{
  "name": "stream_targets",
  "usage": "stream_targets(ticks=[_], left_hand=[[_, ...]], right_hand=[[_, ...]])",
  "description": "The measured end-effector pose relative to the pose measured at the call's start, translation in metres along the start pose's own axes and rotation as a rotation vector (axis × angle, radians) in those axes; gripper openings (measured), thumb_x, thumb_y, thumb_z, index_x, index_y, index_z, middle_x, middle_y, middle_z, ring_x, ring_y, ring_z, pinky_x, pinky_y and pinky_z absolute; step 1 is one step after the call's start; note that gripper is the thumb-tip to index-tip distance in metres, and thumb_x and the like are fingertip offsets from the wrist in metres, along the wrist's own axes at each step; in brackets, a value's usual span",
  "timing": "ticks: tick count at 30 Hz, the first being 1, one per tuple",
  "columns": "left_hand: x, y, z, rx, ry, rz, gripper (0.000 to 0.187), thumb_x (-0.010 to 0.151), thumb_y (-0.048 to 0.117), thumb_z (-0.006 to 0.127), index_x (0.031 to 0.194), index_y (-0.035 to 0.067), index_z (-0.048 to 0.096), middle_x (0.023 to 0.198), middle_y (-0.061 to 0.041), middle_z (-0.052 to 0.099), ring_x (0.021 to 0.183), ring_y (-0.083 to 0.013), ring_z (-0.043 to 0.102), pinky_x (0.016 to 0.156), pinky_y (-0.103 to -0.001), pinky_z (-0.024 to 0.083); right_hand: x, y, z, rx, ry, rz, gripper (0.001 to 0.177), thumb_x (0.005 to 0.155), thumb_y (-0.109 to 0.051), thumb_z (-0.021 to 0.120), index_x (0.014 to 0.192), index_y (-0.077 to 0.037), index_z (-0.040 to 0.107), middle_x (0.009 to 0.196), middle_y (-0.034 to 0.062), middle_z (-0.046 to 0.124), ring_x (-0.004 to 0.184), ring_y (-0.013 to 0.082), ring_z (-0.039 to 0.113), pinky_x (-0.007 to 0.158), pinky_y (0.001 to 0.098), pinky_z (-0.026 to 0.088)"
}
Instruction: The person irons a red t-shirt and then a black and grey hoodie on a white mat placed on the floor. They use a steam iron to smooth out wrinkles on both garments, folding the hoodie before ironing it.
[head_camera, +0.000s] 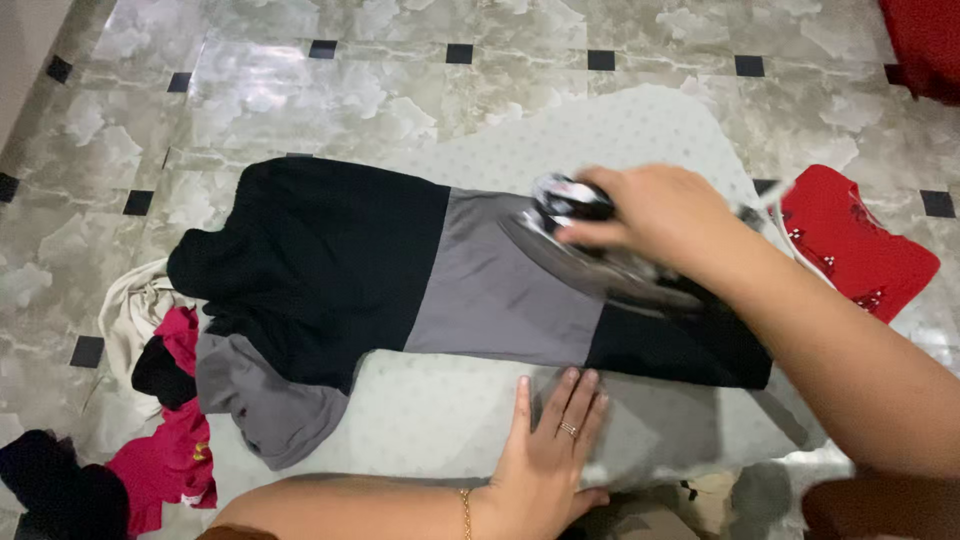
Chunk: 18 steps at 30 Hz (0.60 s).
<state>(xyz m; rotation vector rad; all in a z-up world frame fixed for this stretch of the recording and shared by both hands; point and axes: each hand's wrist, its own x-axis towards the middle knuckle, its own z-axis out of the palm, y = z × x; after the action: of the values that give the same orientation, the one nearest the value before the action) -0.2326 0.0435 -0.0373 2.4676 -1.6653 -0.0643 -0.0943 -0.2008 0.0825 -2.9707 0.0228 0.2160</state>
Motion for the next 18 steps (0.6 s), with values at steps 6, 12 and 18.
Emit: stream_targets(ticks=[6, 12, 18], left_hand=[[0.008, -0.019, -0.044, -0.078, 0.001, 0.005, 0.09, 0.087, 0.063, 0.058, 0.141, -0.008, 0.048, 0.143, -0.03, 0.049, 0.134, -0.044, 0.044, 0.107, -0.067, 0.026], [0.036, -0.124, -0.137, -0.188, 0.171, -0.579, 0.047, 0.09, 0.054, 0.061, 0.088, 0.008, 0.062, 0.087, -0.013, 0.066, 0.083, -0.037, 0.067, 0.067, -0.053, 0.051], [-0.032, -0.328, -0.147, -0.09, 0.343, -1.191, 0.071, 0.098, 0.06, 0.051, 0.126, -0.005, 0.062, 0.124, -0.033, 0.062, 0.116, -0.0504, 0.059, 0.097, -0.057, 0.046]], right_hand=[[-0.094, 0.048, 0.006, -0.269, -0.317, 0.278, 0.085, 0.075, -0.079, 0.063, 0.144, -0.03, 0.059, 0.07, 0.006, 0.077, 0.06, 0.0215, 0.075, 0.056, 0.0339, 0.056], [-0.108, 0.052, 0.018, -0.211, 0.012, 0.219, 0.081, 0.063, -0.077, 0.067, 0.127, -0.029, 0.071, 0.072, 0.0046, 0.076, 0.057, 0.0242, 0.072, 0.055, 0.036, 0.055], [-0.043, -0.009, 0.01, -0.191, 0.02, 0.088, 0.079, 0.066, -0.078, 0.066, 0.126, -0.027, 0.071, 0.072, 0.0103, 0.075, 0.064, 0.0287, 0.073, 0.057, 0.0399, 0.056]])
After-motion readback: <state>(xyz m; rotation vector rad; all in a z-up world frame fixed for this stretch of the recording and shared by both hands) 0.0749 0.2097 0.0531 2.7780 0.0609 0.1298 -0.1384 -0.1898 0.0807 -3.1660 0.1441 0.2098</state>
